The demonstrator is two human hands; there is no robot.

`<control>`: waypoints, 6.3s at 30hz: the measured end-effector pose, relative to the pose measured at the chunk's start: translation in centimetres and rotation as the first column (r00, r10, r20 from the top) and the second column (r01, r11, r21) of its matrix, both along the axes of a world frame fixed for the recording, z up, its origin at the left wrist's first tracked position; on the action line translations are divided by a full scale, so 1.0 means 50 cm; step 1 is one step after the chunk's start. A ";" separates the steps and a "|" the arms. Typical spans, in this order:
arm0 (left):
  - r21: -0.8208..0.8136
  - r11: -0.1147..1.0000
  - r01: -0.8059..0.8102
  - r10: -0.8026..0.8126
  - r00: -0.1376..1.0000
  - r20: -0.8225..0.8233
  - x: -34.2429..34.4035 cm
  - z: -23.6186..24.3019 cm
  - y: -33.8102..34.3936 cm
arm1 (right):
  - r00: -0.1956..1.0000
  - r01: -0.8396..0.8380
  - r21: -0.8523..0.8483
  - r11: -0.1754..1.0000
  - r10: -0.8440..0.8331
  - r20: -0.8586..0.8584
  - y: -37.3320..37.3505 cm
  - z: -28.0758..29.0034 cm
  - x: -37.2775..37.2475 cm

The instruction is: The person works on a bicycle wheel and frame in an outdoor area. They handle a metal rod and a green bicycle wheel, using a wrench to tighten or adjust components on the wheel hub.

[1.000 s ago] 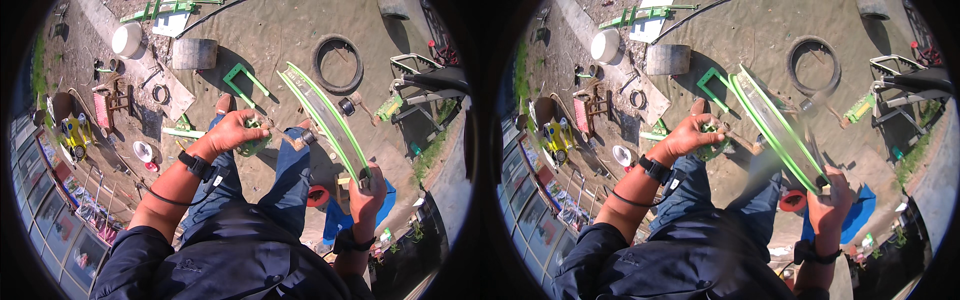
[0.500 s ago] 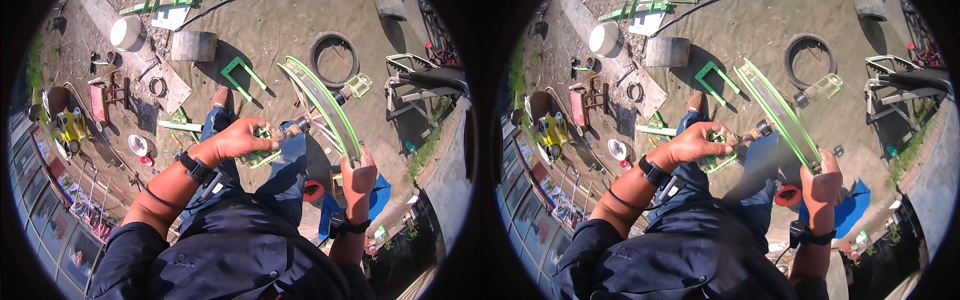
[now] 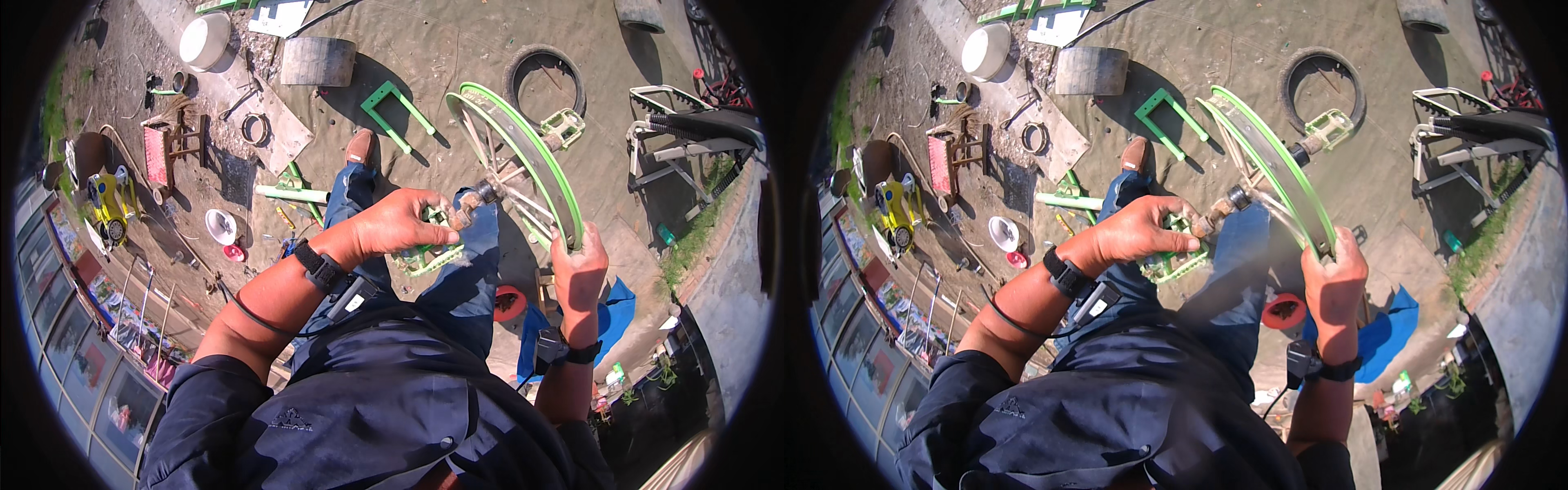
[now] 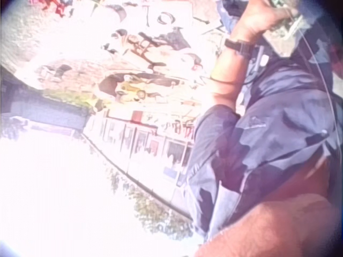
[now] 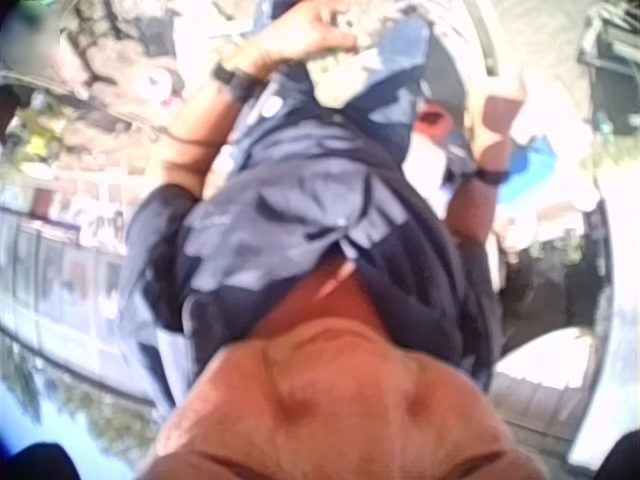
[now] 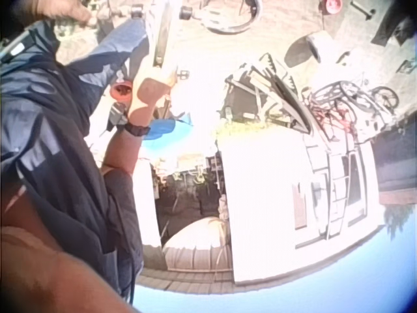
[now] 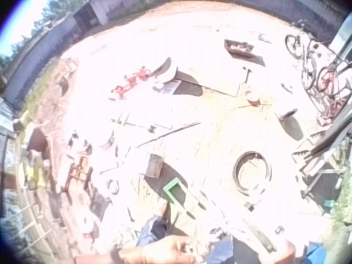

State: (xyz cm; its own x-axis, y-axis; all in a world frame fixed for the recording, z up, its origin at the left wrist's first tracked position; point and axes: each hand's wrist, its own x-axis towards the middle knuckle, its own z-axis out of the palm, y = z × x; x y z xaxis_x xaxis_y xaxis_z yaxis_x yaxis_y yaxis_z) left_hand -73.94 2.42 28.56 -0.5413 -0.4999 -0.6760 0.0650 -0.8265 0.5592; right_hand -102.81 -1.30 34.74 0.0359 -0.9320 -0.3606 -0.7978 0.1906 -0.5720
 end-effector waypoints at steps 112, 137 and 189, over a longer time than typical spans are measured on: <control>0.096 0.992 -0.085 0.088 0.996 -0.026 0.033 0.028 0.009 | 0.996 -0.041 -0.029 0.999 0.043 0.083 -0.008 -0.001 0.024; 0.052 0.992 -0.115 0.114 0.993 0.019 0.063 0.029 0.030 | 0.991 -0.099 -0.070 0.993 0.105 0.087 -0.020 -0.001 0.061; -0.209 0.674 -0.708 0.733 0.676 0.074 0.439 0.053 0.353 | 0.679 -0.732 0.077 0.677 0.716 0.163 -0.064 0.053 0.697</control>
State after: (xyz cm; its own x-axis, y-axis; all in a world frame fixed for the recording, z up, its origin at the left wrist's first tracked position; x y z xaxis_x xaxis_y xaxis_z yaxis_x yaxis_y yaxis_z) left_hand -51.99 20.07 31.21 0.1254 -0.7940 -0.5949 0.5161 -0.4599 0.7226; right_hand -67.96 -4.50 37.41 0.7264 -0.5438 -0.4204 -0.6498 -0.3439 -0.6779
